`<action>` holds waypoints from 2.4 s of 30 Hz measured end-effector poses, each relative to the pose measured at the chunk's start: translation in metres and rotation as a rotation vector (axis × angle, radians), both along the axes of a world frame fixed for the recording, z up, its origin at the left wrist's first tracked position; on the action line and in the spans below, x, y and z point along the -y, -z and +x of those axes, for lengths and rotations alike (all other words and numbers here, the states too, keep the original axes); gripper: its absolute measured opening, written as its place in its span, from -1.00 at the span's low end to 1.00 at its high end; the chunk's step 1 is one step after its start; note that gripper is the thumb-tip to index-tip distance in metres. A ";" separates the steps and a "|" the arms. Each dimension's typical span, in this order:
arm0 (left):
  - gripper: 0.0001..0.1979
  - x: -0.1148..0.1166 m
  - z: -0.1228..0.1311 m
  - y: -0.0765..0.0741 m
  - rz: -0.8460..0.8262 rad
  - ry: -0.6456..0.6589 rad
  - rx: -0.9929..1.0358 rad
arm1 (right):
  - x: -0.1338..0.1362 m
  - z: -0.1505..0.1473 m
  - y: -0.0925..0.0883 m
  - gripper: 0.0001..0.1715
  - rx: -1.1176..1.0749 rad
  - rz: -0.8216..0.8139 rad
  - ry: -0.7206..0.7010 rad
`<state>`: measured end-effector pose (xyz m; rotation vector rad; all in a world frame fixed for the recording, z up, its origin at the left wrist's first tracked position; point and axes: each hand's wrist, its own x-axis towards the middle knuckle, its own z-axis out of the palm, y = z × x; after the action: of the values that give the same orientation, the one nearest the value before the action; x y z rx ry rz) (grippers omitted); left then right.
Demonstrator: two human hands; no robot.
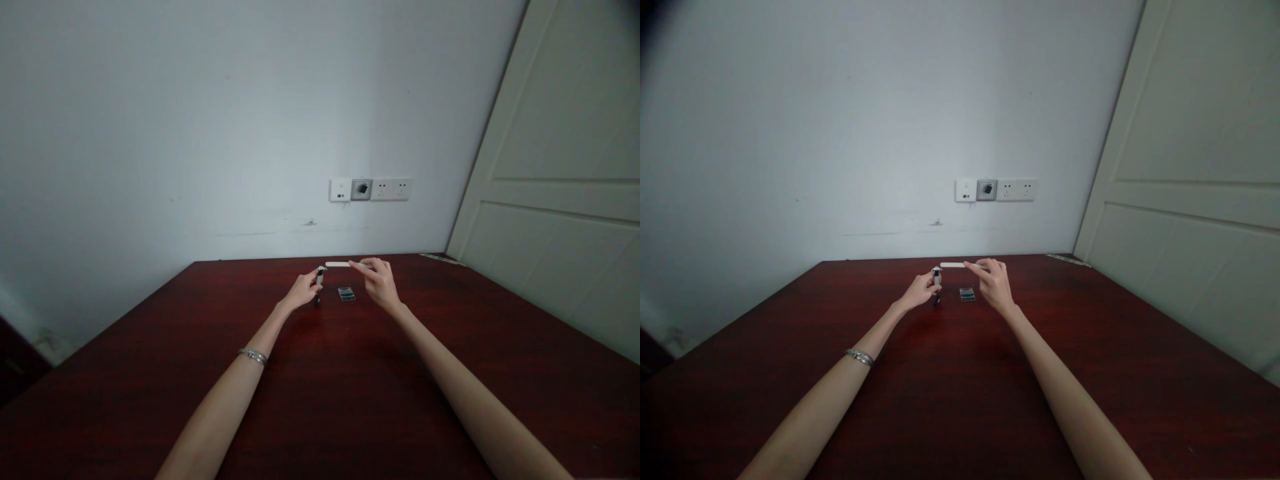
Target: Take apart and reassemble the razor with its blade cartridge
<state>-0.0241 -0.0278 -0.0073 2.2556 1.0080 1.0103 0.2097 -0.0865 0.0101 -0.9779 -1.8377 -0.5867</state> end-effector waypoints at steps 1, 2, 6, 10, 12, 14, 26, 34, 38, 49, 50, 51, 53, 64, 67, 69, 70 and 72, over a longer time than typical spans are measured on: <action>-0.85 0.000 0.000 -0.001 -0.006 -0.005 0.003 | 0.001 -0.002 -0.001 -0.39 -0.014 -0.001 0.002; -0.85 0.001 0.000 -0.002 -0.012 -0.008 0.006 | 0.002 -0.004 -0.002 -0.39 -0.018 -0.003 0.001; -0.85 0.003 0.001 -0.004 -0.023 -0.014 0.022 | 0.005 -0.010 -0.006 -0.37 0.048 -0.019 -0.011; -0.84 0.000 -0.001 -0.002 -0.032 -0.010 0.028 | 0.003 -0.003 -0.003 -0.35 0.056 -0.021 0.017; -0.84 -0.003 -0.001 0.001 -0.037 -0.008 0.025 | 0.003 0.000 -0.002 -0.33 0.040 -0.018 0.033; -0.85 -0.005 -0.001 0.004 -0.030 0.002 0.025 | 0.003 -0.003 -0.003 -0.31 0.026 -0.021 0.035; -0.88 -0.008 -0.003 0.002 0.013 0.012 0.025 | 0.000 -0.003 -0.001 -0.37 -0.028 -0.015 0.007; -0.89 -0.006 -0.004 -0.001 0.033 0.011 0.020 | 0.004 -0.012 -0.004 -0.34 0.011 -0.034 -0.016; -0.89 -0.006 -0.005 -0.002 0.038 -0.015 0.020 | 0.001 -0.003 -0.002 -0.32 -0.025 -0.027 0.029; -0.89 -0.002 -0.003 -0.007 0.031 -0.038 0.025 | 0.001 -0.006 -0.001 -0.35 0.010 -0.038 0.028; -0.89 -0.003 -0.003 -0.007 0.031 -0.039 0.029 | 0.000 -0.003 0.000 -0.35 0.011 -0.039 0.043; -0.89 -0.003 -0.004 -0.007 0.032 -0.035 0.030 | -0.001 -0.002 0.000 -0.35 0.013 -0.039 0.054; -0.88 -0.004 -0.004 -0.006 0.030 -0.021 0.025 | 0.000 -0.003 0.000 -0.34 0.011 -0.042 0.054; -0.89 -0.007 -0.005 -0.003 0.040 0.006 0.030 | -0.001 -0.004 0.001 -0.38 -0.040 -0.048 0.004; -0.89 -0.008 -0.005 -0.002 0.046 0.011 0.018 | 0.001 -0.009 -0.001 -0.38 -0.027 -0.051 -0.010; -0.89 -0.008 -0.005 -0.002 0.054 0.017 0.014 | 0.001 -0.012 -0.001 -0.37 0.000 -0.055 -0.026; -0.89 -0.008 -0.005 -0.002 0.059 0.018 0.012 | 0.001 -0.011 -0.001 -0.36 0.009 -0.054 -0.028; -0.89 -0.008 -0.005 -0.002 0.068 0.015 0.007 | 0.000 -0.007 0.001 -0.37 0.008 -0.050 -0.016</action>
<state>-0.0294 -0.0195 -0.0052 2.3097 0.9662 1.0600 0.2025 -0.0864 0.0090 -0.9948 -1.8732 -0.5380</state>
